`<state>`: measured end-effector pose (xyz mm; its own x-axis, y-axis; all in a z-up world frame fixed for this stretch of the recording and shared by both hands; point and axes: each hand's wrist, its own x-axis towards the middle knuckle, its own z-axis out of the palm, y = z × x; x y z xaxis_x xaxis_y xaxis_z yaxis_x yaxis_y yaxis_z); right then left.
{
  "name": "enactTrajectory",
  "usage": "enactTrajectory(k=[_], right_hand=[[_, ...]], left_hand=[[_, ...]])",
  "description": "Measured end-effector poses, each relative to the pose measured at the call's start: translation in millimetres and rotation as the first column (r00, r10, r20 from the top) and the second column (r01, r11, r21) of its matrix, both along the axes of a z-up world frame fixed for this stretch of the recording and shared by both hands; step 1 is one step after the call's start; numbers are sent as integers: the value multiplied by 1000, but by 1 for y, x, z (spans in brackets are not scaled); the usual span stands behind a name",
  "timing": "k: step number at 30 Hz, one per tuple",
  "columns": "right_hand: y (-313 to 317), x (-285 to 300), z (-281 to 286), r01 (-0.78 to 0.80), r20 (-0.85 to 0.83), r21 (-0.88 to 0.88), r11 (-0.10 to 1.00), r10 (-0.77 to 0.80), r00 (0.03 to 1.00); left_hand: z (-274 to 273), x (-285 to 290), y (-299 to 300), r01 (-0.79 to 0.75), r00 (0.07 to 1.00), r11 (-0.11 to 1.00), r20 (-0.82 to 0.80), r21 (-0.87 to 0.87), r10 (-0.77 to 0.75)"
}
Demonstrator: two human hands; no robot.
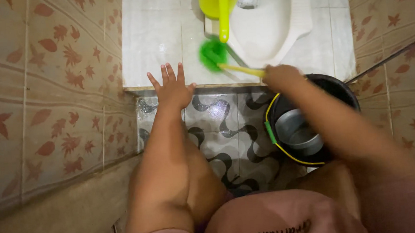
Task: The person scrubs a squat toilet and the surrounding floor tiles using a brush and pours water from a bucket using a scoop.
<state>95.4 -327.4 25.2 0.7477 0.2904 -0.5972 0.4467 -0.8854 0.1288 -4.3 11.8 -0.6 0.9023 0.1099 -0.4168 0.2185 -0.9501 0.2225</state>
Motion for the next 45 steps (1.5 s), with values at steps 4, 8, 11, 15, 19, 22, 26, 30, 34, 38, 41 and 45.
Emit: enactTrajectory(k=[4, 8, 11, 15, 19, 22, 26, 30, 34, 38, 41, 45], right_hand=[[55, -7, -46, 175, 48, 276, 945, -195, 980], [28, -8, -17, 37, -23, 71, 997, -35, 999], [-15, -1, 41, 13, -75, -131, 991, -23, 997], [3, 0, 30, 56, -31, -46, 997, -58, 998], [64, 5, -25, 163, -1, 162, 973, -165, 986], [67, 9, -27, 162, -23, 177, 971, -160, 987], [11, 5, 20, 61, -110, -63, 996, -68, 992], [6, 6, 23, 1, -124, -104, 995, -14, 992], [70, 14, -46, 206, -41, 163, 965, -202, 979], [112, -10, -73, 214, -12, 319, 923, -222, 975], [111, -56, -58, 80, -64, 303, 950, -63, 996], [120, -40, -38, 12, -89, 177, 984, 4, 996]], left_hand=[[6, 6, -11, -7, 1000, 999, -27, -40, 6], [9, -4, -9, 9, 999, 998, 35, -69, -6], [13, -4, -4, -4, 998, 995, 56, -100, 10], [10, -1, -5, 13, 1000, 998, 9, -61, -13], [4, 0, -2, -18, 999, 1000, -31, -24, 17], [4, 5, 4, -25, 998, 1000, -65, -10, 25], [2, -5, 13, -42, 999, 999, -25, -16, 42], [7, -3, 9, -18, 1000, 998, -16, -59, 17], [5, -5, 0, -29, 999, 998, -23, -59, 27], [9, 0, 6, -68, 994, 997, -84, -47, 64], [8, 0, 15, -96, 995, 995, 2, -30, 96], [14, -1, 22, -139, 989, 989, -58, -45, 136]])
